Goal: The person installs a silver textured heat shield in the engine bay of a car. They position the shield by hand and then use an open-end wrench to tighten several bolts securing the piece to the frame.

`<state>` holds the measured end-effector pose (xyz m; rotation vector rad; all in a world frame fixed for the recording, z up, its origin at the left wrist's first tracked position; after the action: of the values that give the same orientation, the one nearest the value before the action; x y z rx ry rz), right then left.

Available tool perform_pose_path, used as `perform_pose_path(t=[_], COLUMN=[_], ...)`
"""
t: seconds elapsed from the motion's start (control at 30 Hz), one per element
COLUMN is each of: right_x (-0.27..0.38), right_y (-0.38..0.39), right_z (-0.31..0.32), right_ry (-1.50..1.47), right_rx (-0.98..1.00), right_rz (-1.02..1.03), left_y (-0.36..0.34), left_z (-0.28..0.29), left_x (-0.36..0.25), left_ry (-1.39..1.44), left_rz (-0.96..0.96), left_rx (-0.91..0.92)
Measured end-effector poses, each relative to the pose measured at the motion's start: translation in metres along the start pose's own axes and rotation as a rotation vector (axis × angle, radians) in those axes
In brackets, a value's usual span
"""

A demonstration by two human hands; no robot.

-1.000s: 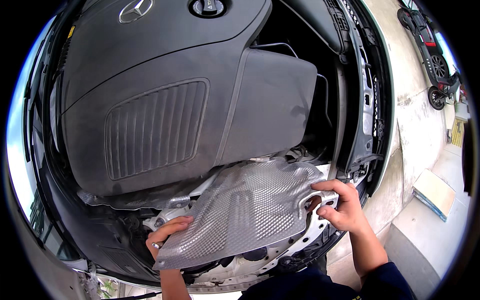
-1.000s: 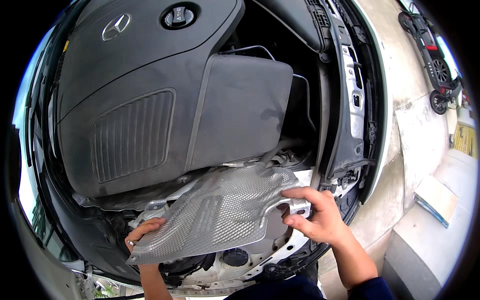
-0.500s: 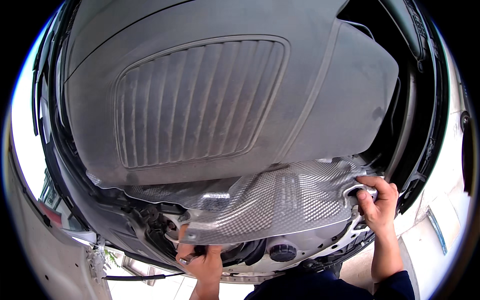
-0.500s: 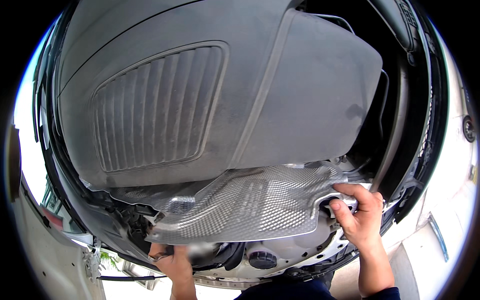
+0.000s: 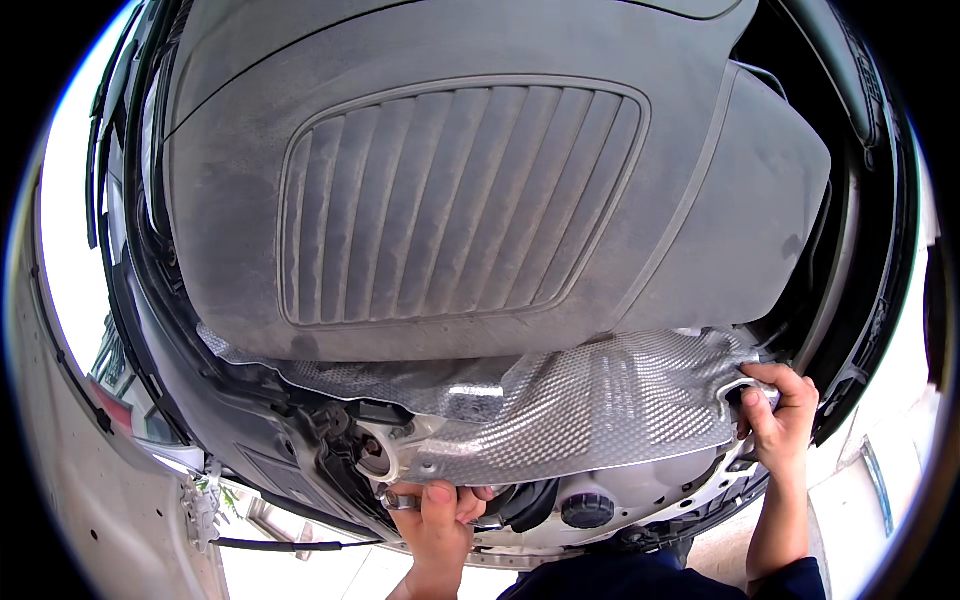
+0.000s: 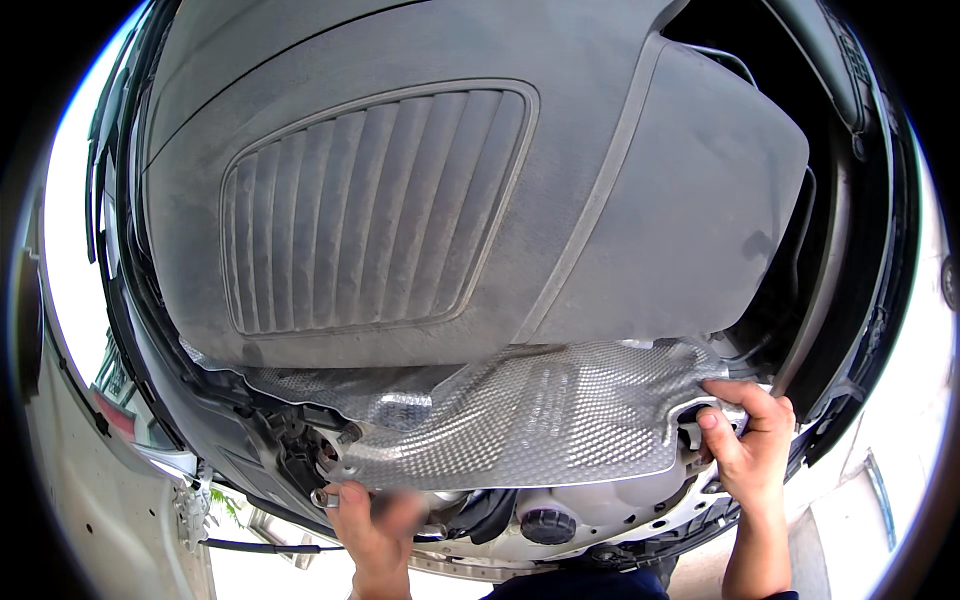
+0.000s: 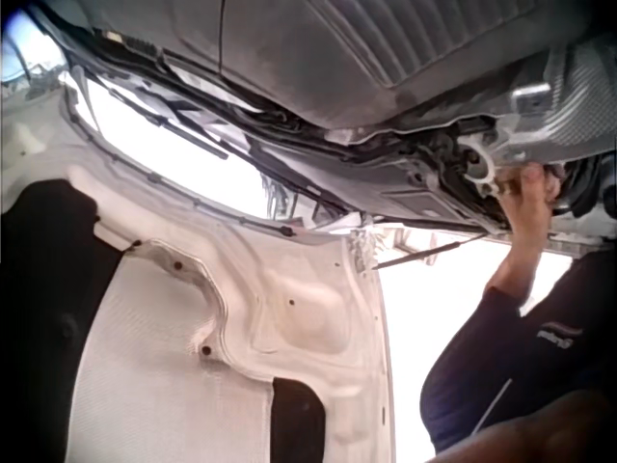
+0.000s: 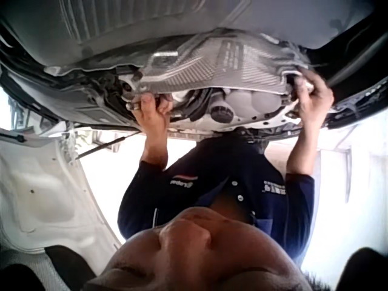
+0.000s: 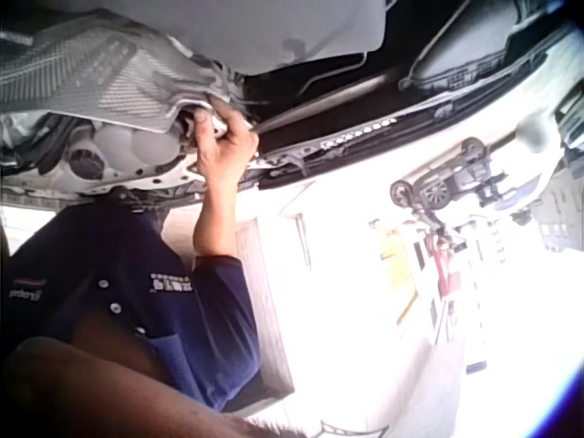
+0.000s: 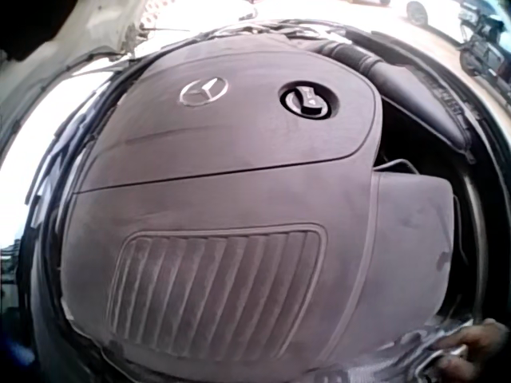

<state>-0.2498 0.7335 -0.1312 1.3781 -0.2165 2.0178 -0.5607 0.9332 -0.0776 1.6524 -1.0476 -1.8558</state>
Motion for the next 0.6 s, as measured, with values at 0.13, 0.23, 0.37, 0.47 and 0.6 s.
perform_pose_path(t=[0.13, 0.23, 0.37, 0.47, 0.6], right_x=[-0.002, 0.001, 0.001, 0.007, 0.025], right_y=[-0.001, -0.002, 0.0, 0.01, 0.015], right_z=[0.0, 0.0, 0.005, 0.021, 0.033], right_ry=[-0.024, -0.011, -0.021, -0.132, -0.145], right_rx=[0.014, 0.012, -0.012, -0.141, -0.146], right_rz=[-0.087, -0.062, -0.048, -0.077, -0.04], left_y=[0.001, 0.001, -0.003, 0.003, 0.023], left_z=[0.002, 0.004, 0.017, 0.017, 0.0], left_x=[0.0, 0.006, -0.012, -0.022, -0.055], left_ry=[-0.056, 0.023, -0.176, -0.361, -0.505], left_rz=[0.025, 0.027, -0.253, -0.45, -0.651], left_rx=[-0.03, -0.006, -0.234, -0.218, -0.136])
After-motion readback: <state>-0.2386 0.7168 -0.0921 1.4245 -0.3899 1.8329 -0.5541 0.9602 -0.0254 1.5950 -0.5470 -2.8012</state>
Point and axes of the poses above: each hand's wrist, its own y-axis away from the middle knuckle, its own z-axis out of the back of the hand, x = y × z, the point moved 10 cm from there along -y, towards the middle knuckle, and after that the axes turned 15 degrees about z, right-handed, at the moved point
